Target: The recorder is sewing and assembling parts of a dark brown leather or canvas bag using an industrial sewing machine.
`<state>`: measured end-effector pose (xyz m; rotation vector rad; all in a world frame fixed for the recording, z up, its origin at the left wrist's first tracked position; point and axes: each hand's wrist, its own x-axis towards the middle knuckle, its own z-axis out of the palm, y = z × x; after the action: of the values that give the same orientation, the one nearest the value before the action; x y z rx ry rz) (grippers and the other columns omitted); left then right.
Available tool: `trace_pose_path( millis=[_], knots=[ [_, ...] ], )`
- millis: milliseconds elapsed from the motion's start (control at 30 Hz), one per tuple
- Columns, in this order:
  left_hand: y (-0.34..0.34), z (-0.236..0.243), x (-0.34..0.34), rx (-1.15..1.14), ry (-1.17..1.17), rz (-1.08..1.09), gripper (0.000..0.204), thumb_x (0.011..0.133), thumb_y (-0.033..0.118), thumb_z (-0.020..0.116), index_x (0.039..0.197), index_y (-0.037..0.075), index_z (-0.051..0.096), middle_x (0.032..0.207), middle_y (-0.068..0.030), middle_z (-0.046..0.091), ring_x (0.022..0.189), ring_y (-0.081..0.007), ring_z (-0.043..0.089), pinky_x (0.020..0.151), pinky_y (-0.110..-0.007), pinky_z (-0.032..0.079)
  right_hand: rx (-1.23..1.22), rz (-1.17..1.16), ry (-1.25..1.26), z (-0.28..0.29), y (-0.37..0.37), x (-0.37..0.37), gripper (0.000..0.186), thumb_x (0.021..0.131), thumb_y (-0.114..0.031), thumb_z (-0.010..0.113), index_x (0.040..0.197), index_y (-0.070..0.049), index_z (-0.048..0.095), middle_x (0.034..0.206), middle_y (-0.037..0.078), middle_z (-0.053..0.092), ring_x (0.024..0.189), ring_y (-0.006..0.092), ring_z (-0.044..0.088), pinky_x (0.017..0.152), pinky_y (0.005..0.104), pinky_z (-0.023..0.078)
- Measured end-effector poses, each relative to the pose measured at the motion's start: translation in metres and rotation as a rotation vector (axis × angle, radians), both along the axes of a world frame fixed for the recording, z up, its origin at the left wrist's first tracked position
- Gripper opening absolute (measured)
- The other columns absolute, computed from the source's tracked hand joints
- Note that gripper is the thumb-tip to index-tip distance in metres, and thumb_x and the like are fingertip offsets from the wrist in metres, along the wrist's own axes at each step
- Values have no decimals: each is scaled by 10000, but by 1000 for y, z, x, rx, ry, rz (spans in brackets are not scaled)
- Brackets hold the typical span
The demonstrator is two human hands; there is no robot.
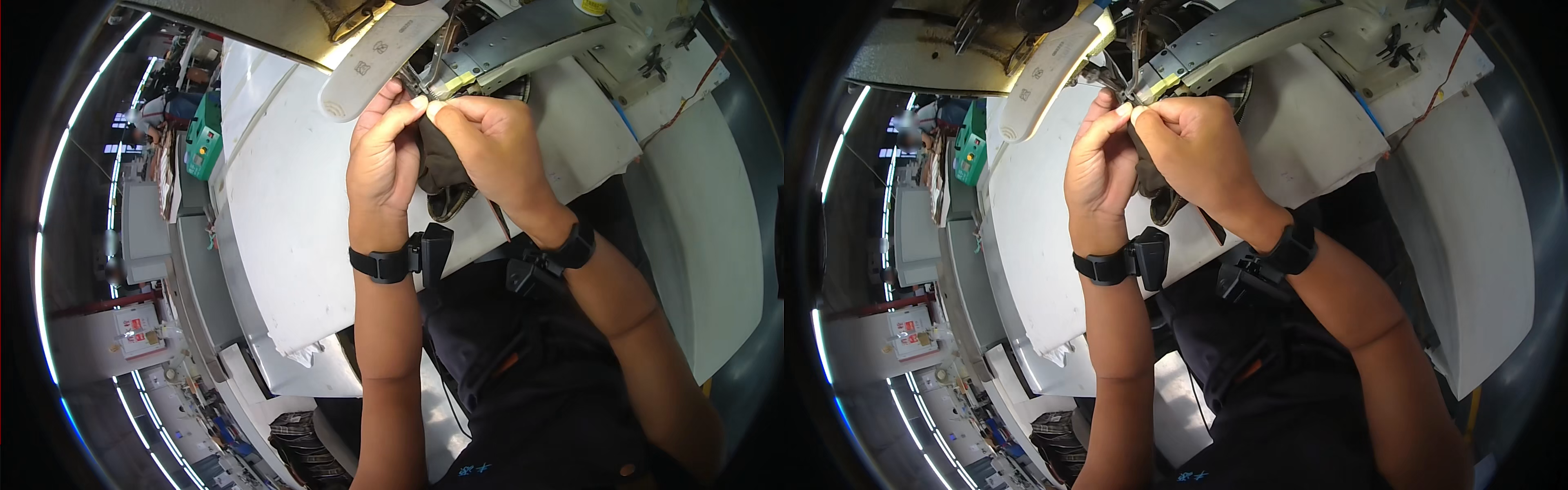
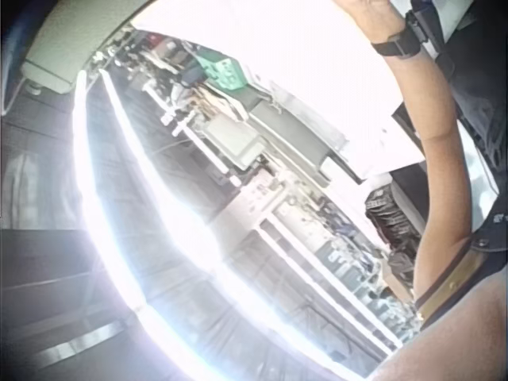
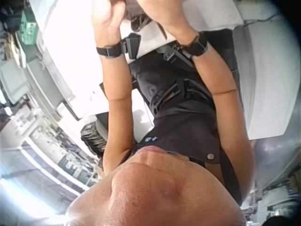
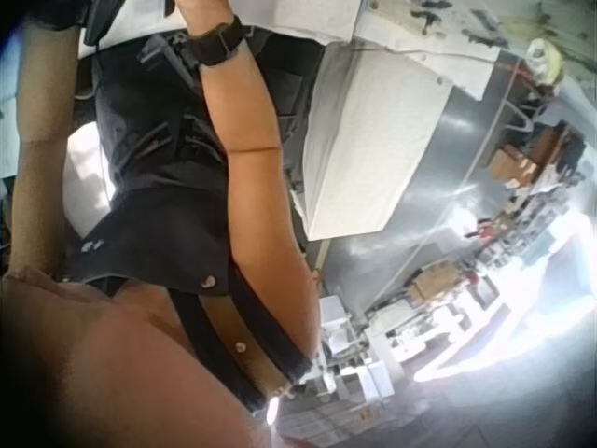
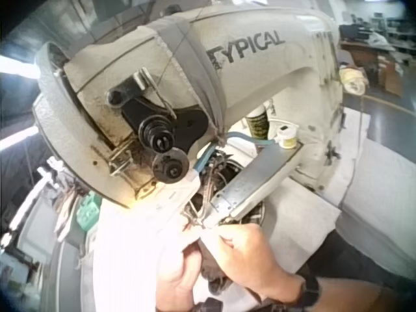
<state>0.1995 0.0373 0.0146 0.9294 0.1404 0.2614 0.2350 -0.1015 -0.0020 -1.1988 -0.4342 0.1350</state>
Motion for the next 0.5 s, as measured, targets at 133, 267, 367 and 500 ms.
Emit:
trace_pose_path(
  millis=[133,267,367,500],
  knots=[
    [5,-2,-4,66,56,-11,279,946,-56,664,1204,28,604,1240,-99,647,1161,-187,591,1076,-322,442,-11,5,2,1,0,1,374,971,-82,597,632,16,473,540,-59,381,547,15,308,471,287,243],
    [6,-7,-6,73,35,-30,298,964,-34,677,1237,42,587,1273,-93,627,1189,-182,579,1094,-328,434,17,-9,-6,0,3,1,375,969,-81,595,631,16,465,540,-53,378,552,16,308,472,287,244],
    [4,-12,-6,75,-6,-20,313,964,-30,677,1251,44,576,1300,-92,613,1212,-181,568,1109,-337,426,27,-23,-32,0,6,3,373,970,-84,598,637,16,463,544,-48,380,556,18,305,473,288,244],
    [1,-14,-6,130,-24,49,293,978,3,676,1245,53,565,1307,-92,609,1207,-170,567,1093,-330,427,-27,18,-14,1,2,4,363,979,-98,605,662,14,470,561,-41,387,568,25,310,483,288,255]
  ],
)
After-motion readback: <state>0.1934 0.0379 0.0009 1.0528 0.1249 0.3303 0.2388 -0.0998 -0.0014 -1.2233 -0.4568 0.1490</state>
